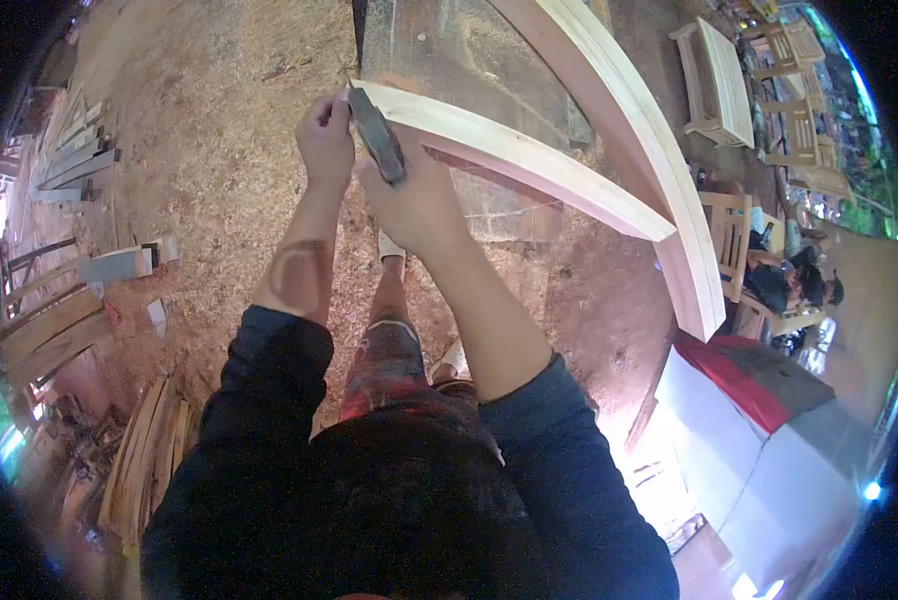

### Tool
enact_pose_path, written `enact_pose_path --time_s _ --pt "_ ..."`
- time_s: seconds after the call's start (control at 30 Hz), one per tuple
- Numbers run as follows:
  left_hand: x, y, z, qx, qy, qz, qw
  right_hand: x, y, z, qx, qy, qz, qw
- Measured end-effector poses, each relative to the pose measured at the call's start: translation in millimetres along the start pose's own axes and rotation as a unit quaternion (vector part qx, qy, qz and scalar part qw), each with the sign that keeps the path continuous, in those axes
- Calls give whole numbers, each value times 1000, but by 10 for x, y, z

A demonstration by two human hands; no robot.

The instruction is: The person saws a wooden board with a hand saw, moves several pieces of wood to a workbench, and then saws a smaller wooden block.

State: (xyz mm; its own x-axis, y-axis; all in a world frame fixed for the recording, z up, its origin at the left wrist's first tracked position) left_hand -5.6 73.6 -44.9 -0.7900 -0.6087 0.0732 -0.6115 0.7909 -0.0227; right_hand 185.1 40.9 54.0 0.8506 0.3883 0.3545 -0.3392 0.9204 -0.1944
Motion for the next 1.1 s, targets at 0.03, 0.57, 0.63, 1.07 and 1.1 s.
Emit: enact_pose_path --time_s 0.03,0.57,0.63,1.07,1.1 --pt "12 -37 -69 -1 40 5 999 0 -183 -141 1 22 -13 1000" --pt "25 -27 -12 -21 10 7 1000 19 -610 -850 77 23 -50 996" --pt "22 12 40 -21 -15 6 1000 -80 -226 -478 4 48 -21 999" --pt "-60 -126 -93 30 -63 -21 997 1013 -3140 -645 -56 -31 -32 997" --pt "-51 -129 -67 32 -48 -12 998 938 -3051 -709 -33 -30 -36 998"
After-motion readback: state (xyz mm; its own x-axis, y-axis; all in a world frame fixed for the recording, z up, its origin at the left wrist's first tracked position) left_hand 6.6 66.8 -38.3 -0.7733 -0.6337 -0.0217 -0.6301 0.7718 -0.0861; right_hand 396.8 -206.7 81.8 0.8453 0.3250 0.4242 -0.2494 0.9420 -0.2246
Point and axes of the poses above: each hand's wrist, its own y-axis towards the middle knuckle, its own x-axis out of the back of the hand, z = x × y, the point moved 8 cm from there along y, towards the middle knuckle, and after that the axes turned 1 degree about x, right-handed, at the moved point
